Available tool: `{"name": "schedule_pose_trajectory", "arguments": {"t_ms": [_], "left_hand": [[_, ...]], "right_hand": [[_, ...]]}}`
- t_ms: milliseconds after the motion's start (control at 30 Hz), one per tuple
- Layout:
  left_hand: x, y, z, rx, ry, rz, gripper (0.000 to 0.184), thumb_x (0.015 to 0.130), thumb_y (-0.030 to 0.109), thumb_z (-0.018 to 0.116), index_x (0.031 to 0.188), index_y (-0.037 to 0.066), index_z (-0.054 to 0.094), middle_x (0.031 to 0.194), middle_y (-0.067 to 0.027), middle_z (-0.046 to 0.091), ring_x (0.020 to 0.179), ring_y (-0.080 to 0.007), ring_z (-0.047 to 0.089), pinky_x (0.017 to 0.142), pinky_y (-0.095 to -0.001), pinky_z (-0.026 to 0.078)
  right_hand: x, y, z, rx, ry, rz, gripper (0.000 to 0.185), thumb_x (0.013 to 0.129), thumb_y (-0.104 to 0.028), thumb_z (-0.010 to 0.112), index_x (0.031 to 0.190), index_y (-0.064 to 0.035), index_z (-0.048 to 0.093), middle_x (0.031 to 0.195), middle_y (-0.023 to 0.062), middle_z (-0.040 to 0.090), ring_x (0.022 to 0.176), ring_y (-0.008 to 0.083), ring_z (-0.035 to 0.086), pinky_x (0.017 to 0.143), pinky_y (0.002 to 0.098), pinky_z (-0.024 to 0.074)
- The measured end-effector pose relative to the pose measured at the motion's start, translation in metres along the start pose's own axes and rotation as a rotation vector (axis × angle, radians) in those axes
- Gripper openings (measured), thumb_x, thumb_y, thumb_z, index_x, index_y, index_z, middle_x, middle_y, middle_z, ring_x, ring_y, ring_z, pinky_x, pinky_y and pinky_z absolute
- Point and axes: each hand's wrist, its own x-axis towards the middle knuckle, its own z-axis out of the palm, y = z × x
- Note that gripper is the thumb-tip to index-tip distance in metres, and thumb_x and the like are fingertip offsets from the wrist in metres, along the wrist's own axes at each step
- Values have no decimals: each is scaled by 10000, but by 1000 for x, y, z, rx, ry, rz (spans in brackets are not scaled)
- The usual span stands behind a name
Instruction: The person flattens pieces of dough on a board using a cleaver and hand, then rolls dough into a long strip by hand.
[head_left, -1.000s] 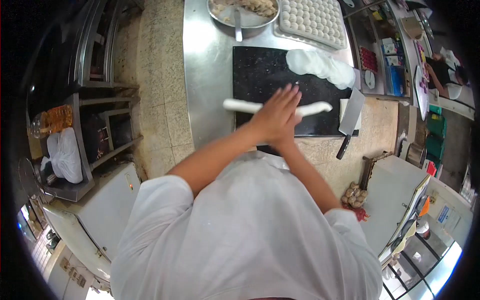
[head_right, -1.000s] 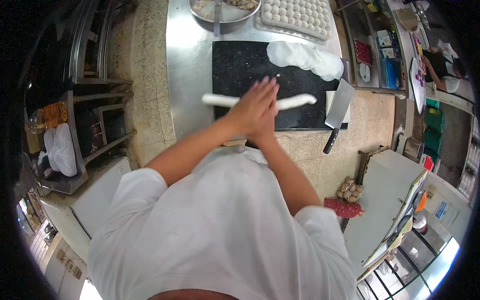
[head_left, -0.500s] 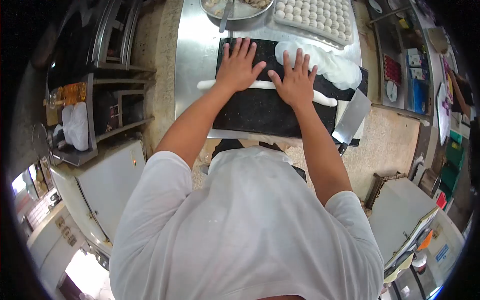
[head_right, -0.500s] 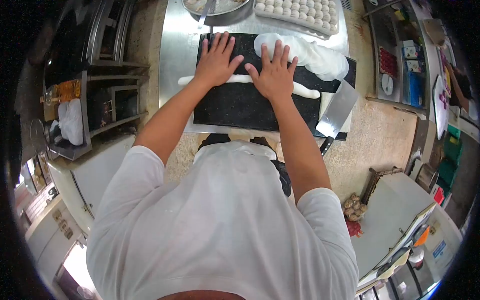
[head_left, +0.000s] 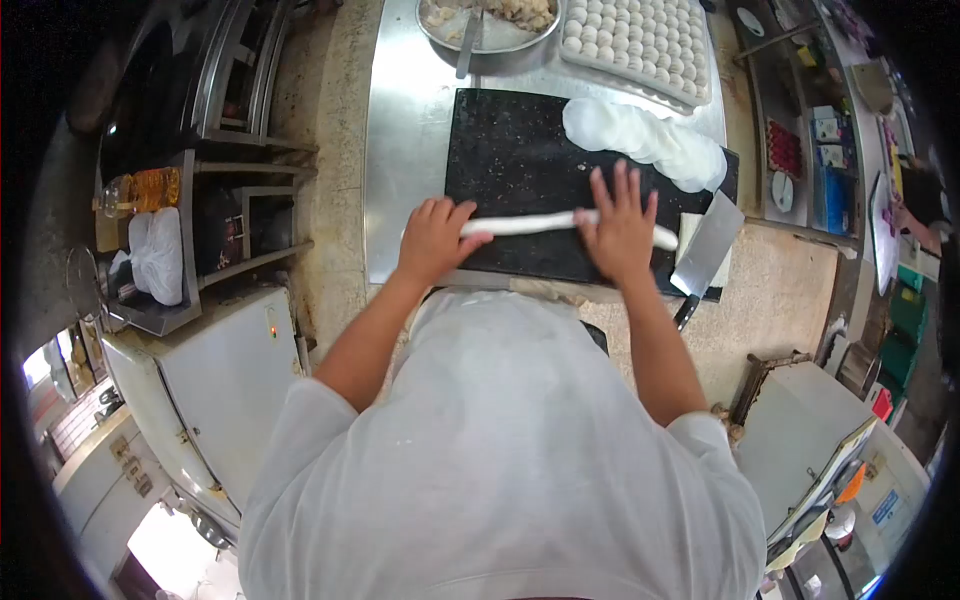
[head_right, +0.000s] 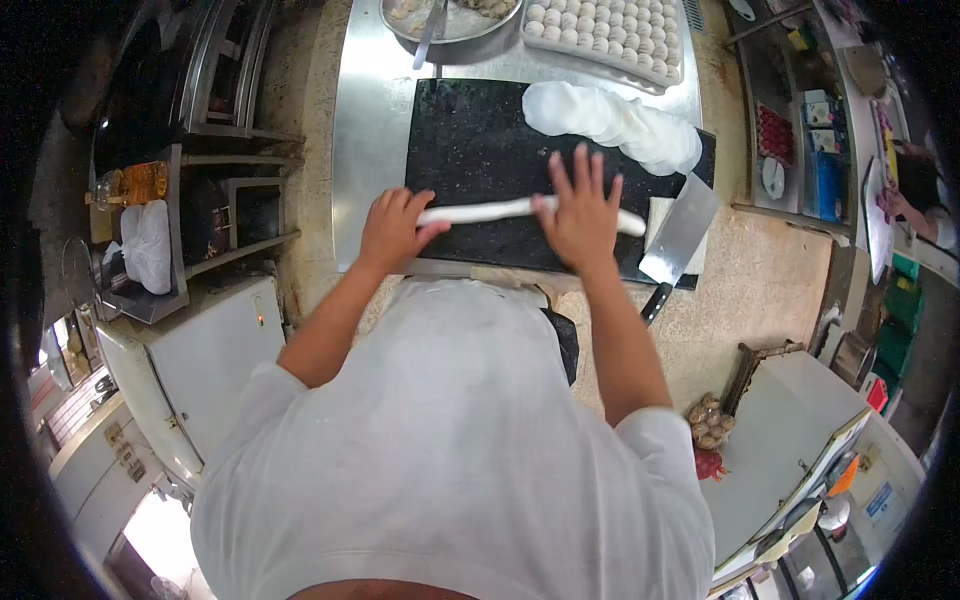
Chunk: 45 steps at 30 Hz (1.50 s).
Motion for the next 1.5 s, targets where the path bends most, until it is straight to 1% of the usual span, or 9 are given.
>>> {"name": "schedule_pose_trajectory", "arguments": {"t_ms": [100, 167, 333, 500, 767, 1033, 1167, 1367, 1500], "left_hand": [[35, -22, -16, -172, -69, 34, 427, 912, 478, 712, 1058, 82, 655, 940, -168, 686, 900, -399, 674, 765, -502, 535], [56, -26, -47, -231, -525, 52, 384, 910, 433, 732, 1084, 98, 665, 932, -172, 697, 909, -381, 681, 777, -498, 524], [52, -97, -100, -175, -476, 179, 365, 908, 430, 738, 1073, 111, 673, 931, -167, 726, 870, -391, 695, 760, -486, 529], [12, -161, -129, -146, -605, -259, 356, 896, 403, 770, 1037, 82, 710, 862, -151, 702, 806, -327, 682, 723, -446, 512], [69, -128, -63, -358, 36, -172, 419, 960, 440, 681, 1112, 50, 696, 994, -190, 703, 925, -346, 687, 817, -451, 527], [69, -99, -31, -329, 425, 200, 267, 954, 269, 687, 1085, 37, 707, 1192, -180, 670, 1202, -397, 596, 1049, -493, 455], [7, -26, -95, -900, -457, 45, 111, 911, 147, 706, 855, 52, 695, 813, -58, 668, 779, -190, 650, 735, -318, 511], [1, 121, -189, -1563, -884, 1383, 474, 948, 466, 681, 738, 61, 553, 711, -87, 534, 693, -324, 604, 600, -431, 458], [-1, 180, -210, -1337, -1013, 1416, 492, 968, 456, 634, 725, 46, 512, 716, -106, 519, 713, -348, 611, 596, -441, 447]], "right_hand": [[56, 15, 14, -66, 155, 95, 739, 999, -645, 453, 1588, -203, 392, 1666, 217, 265, 1536, 442, 241, 1194, 681, 182], [63, 7, 12, -68, 166, 163, 747, 1004, -657, 440, 1587, -194, 390, 1667, 233, 254, 1532, 461, 234, 1190, 688, 184], [-18, -71, 18, 135, 92, 211, 773, 980, -500, 591, 1569, -51, 374, 1620, 330, 268, 1516, 495, 250, 1201, 640, 213], [-94, -136, 25, 57, -125, 55, 724, 1001, -518, 507, 1593, -127, 368, 1676, 156, 290, 1554, 375, 245, 1222, 637, 136], [103, -63, 31, -32, 232, 208, 724, 1011, -624, 450, 1570, -165, 413, 1646, 269, 273, 1521, 465, 257, 1191, 688, 187], [-20, -139, 23, 27, 128, 140, 786, 987, -520, 549, 1509, 51, 414, 1558, 321, 382, 1460, 503, 344, 1198, 636, 221], [-76, -146, 21, 134, -6, 143, 758, 998, -505, 538, 1561, -22, 383, 1630, 249, 321, 1516, 451, 284, 1217, 598, 209], [16, -96, 26, 16, 110, 48, 713, 1009, -536, 506, 1598, -158, 371, 1653, 224, 293, 1533, 443, 250, 1210, 637, 186], [63, -74, 31, 73, 165, 33, 714, 1007, -577, 481, 1597, -188, 377, 1660, 225, 278, 1531, 449, 250, 1206, 658, 174]]}}
